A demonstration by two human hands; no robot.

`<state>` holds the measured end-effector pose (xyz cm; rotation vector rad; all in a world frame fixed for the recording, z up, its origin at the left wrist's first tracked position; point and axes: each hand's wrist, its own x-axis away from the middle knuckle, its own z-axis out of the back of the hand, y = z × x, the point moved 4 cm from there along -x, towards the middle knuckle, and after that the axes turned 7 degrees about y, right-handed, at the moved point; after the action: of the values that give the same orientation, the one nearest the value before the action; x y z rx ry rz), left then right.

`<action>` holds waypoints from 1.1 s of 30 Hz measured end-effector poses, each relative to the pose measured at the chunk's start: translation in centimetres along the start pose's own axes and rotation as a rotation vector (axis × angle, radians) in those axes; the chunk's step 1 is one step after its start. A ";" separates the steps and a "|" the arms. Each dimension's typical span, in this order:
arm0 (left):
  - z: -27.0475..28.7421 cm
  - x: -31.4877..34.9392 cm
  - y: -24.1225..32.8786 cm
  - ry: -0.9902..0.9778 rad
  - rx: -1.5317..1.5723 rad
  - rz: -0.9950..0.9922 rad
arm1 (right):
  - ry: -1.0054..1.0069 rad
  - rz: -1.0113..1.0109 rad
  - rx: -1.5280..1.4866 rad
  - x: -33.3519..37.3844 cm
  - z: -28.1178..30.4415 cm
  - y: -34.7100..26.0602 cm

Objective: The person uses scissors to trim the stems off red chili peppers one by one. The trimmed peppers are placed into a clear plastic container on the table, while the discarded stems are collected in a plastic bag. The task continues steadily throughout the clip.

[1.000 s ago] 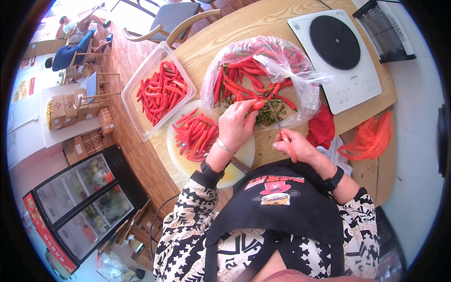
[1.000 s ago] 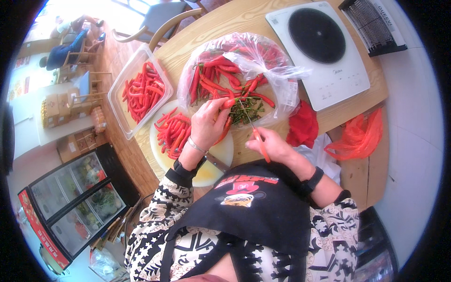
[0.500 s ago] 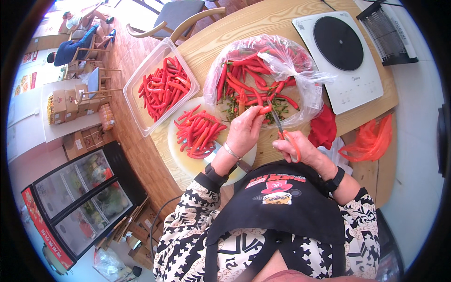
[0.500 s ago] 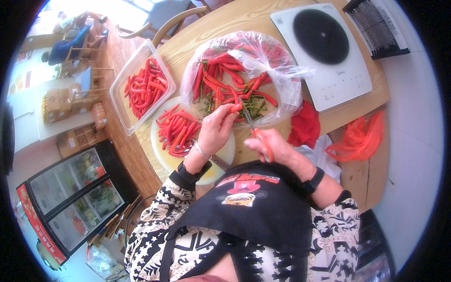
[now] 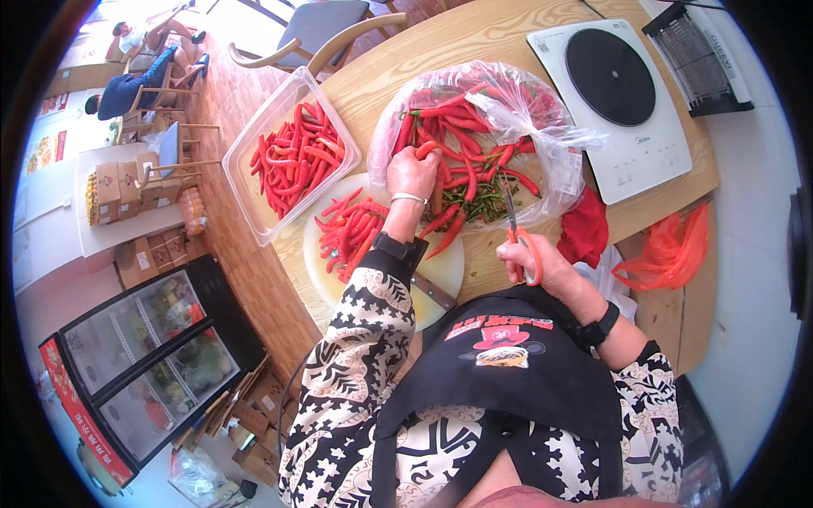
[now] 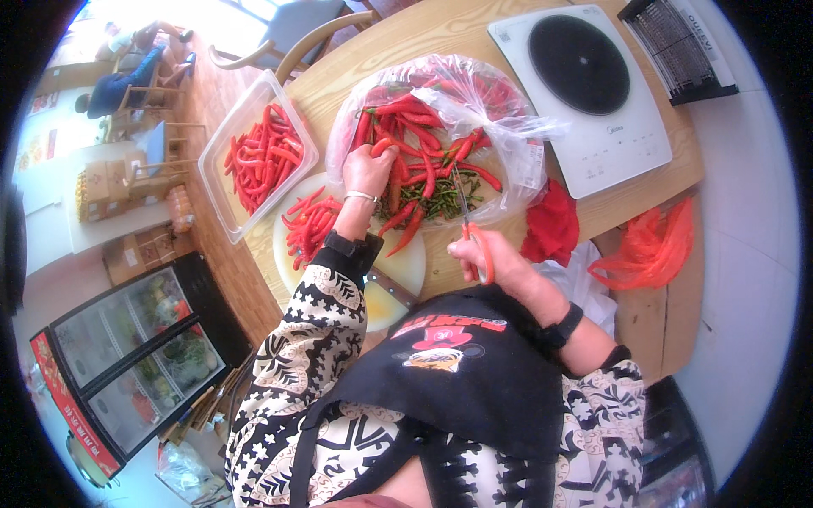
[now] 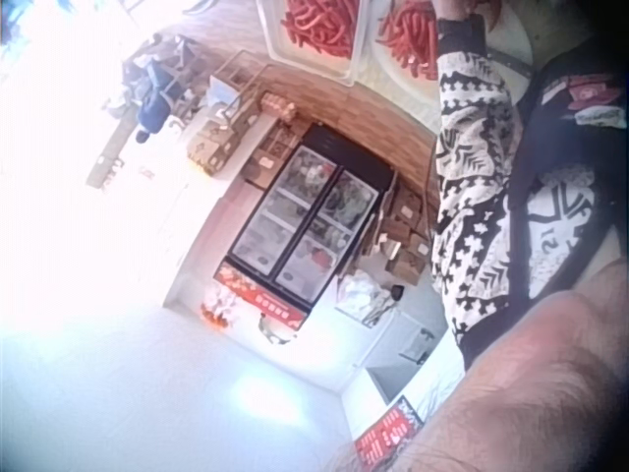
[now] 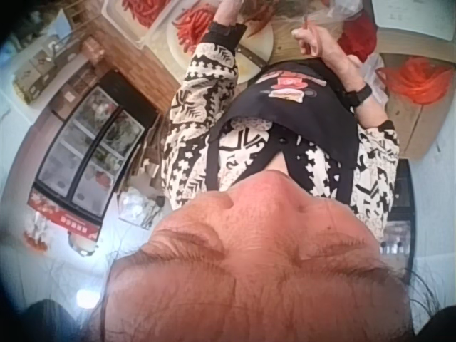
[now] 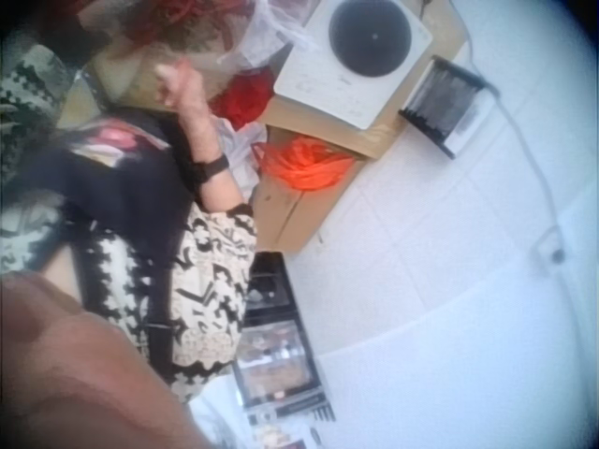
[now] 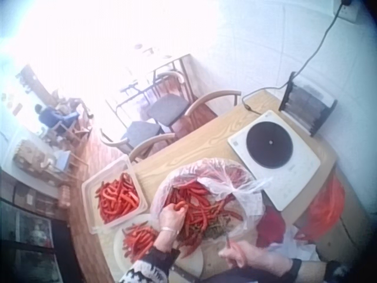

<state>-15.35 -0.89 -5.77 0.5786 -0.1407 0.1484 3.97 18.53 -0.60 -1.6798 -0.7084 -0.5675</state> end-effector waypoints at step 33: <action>12.3 12.2 -5.1 0.444 -0.212 -0.309 | -0.055 -0.044 0.170 -1.8 0.2 2.3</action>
<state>-3.62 -10.71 3.75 0.3393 0.3604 -0.0409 4.38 18.11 -3.43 -1.5299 -0.8121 -0.4802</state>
